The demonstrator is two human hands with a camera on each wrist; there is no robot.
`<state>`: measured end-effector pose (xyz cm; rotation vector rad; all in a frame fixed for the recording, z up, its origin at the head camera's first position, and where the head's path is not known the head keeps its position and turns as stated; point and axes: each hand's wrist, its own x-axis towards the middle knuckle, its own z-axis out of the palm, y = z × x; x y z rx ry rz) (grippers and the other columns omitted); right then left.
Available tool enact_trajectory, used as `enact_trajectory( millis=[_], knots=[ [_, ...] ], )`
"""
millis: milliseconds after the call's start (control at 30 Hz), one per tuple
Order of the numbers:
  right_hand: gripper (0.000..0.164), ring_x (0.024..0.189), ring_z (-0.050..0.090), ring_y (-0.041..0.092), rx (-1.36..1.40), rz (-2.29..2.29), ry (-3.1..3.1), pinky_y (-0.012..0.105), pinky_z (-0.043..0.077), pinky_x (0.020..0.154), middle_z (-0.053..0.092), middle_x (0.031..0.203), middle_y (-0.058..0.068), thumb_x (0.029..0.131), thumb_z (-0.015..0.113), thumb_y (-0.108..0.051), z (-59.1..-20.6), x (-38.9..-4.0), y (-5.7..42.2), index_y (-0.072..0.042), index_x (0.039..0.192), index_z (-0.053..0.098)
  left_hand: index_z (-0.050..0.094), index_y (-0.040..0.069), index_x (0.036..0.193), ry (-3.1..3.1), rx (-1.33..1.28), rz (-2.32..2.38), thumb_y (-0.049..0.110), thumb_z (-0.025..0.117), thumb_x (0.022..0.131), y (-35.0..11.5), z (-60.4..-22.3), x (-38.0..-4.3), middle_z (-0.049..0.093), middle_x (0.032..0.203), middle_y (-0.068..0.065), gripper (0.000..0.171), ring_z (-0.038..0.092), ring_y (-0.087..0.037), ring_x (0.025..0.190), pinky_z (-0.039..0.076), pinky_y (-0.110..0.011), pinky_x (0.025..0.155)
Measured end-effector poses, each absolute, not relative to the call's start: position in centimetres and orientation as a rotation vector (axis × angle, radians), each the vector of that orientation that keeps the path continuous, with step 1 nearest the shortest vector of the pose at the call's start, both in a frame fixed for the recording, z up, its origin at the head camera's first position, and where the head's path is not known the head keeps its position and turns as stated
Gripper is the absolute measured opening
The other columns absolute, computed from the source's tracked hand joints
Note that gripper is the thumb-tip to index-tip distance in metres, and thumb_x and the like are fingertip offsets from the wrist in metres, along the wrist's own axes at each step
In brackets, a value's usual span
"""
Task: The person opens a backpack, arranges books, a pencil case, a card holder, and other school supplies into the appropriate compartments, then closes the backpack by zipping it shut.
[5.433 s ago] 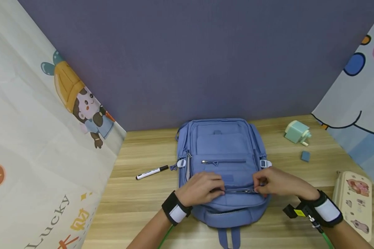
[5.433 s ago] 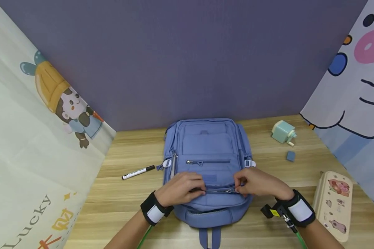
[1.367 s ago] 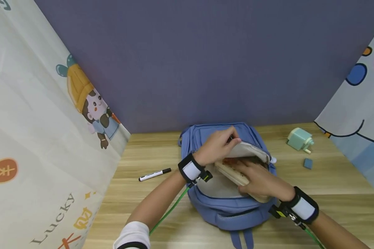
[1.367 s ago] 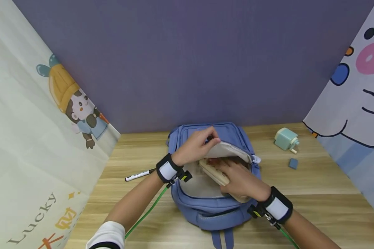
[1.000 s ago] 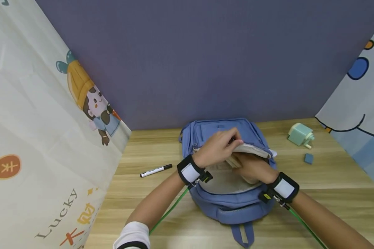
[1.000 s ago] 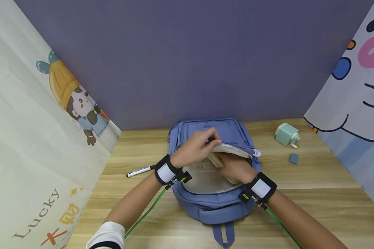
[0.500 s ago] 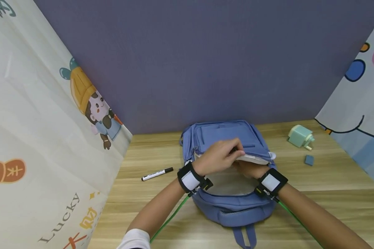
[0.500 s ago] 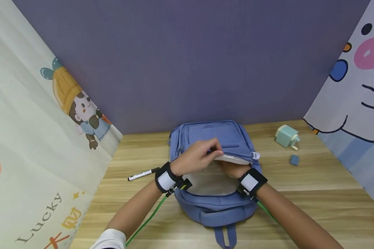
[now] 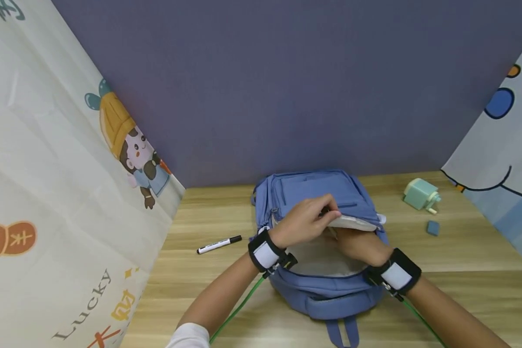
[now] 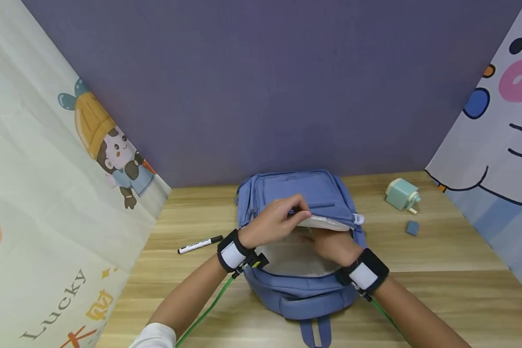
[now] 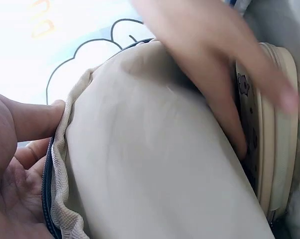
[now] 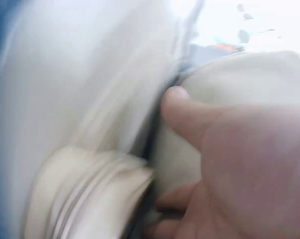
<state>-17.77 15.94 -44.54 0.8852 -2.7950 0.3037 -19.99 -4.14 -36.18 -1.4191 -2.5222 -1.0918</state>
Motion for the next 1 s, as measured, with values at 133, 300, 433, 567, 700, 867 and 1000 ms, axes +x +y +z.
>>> enact_trajectory(
  millis=[133, 300, 433, 567, 700, 867, 1000],
  knots=[
    [0.078, 0.141, 0.054, 0.045, 0.913, 0.722, -3.042, 0.06, 0.052, 0.106, 0.051, 0.159, 0.025, 0.101, 0.071, -0.046, -40.9, -13.8, 17.2, 0.0, 0.158, 0.045, 0.064, 0.01, 0.11, -2.511, -1.414, -1.182, 0.019, 0.058, 0.111, -4.4, -36.5, -19.9, 0.063, 0.085, -0.002, 0.01, 0.045, -0.005, 0.061, 0.037, -0.017, 0.06],
    [0.049, 0.123, 0.071, 0.02, 1.05, 1.236, -3.104, 0.036, 0.062, 0.089, 0.07, 0.142, 0.007, 0.111, 0.058, -0.033, -36.5, -11.4, 23.1, -0.008, 0.153, 0.056, 0.063, 0.011, 0.109, -2.513, -1.377, -1.21, 0.019, 0.058, 0.111, -4.6, -37.0, -19.8, 0.057, 0.08, 0.0, 0.01, 0.039, -0.004, 0.058, 0.033, -0.018, 0.058],
    [0.037, 0.1, 0.075, 0.009, 0.694, 1.152, -2.955, 0.032, 0.061, 0.076, 0.079, 0.118, 0.007, 0.112, 0.055, -0.016, -34.7, -13.3, 28.7, -0.003, 0.147, 0.061, 0.064, 0.011, 0.109, -2.524, -1.361, -1.193, 0.02, 0.058, 0.111, -4.6, -37.1, -19.6, 0.055, 0.078, 0.0, 0.011, 0.038, -0.005, 0.058, 0.032, -0.019, 0.058],
    [0.063, 0.115, 0.067, 0.046, 0.208, 0.813, -2.945, 0.061, 0.055, 0.085, 0.06, 0.138, 0.037, 0.112, 0.055, -0.04, -34.8, -18.8, 33.2, 0.007, 0.153, 0.048, 0.064, 0.01, 0.11, -2.509, -1.384, -1.165, 0.019, 0.058, 0.111, -4.3, -37.1, -19.7, 0.057, 0.08, 0.0, 0.011, 0.043, -0.007, 0.061, 0.034, -0.018, 0.06],
    [0.1, 0.134, 0.033, 0.072, 0.13, 0.717, -3.039, 0.083, 0.034, 0.099, 0.026, 0.154, 0.053, 0.106, 0.056, -0.057, -37.5, -26.2, 37.4, 0.015, 0.162, 0.017, 0.065, 0.009, 0.109, -2.5, -1.383, -1.139, 0.019, 0.059, 0.111, -4.2, -36.6, -20.1, 0.063, 0.086, 0.0, 0.011, 0.051, -0.012, 0.067, 0.037, -0.017, 0.064],
    [0.128, 0.141, 0.007, 0.079, 0.161, 0.65, -3.227, 0.089, 0.021, 0.106, -0.003, 0.158, 0.056, 0.095, 0.068, -0.063, -41.7, -33.0, 41.0, 0.008, 0.163, -0.014, 0.065, 0.009, 0.11, -2.492, -1.376, -1.12, 0.018, 0.06, 0.11, -3.9, -36.2, -20.6, 0.066, 0.091, -0.001, 0.01, 0.053, -0.011, 0.069, 0.039, -0.016, 0.066],
    [0.133, 0.138, 0.013, 0.08, 0.246, 0.618, -3.284, 0.089, 0.027, 0.104, 0.003, 0.155, 0.058, 0.09, 0.077, -0.059, -44.9, -35.7, 43.4, 0.007, 0.163, -0.013, 0.064, 0.009, 0.112, -2.503, -1.391, -1.115, 0.017, 0.06, 0.11, -3.6, -36.3, -20.6, 0.064, 0.089, 0.0, 0.01, 0.049, -0.007, 0.066, 0.037, -0.014, 0.064]
  ],
)
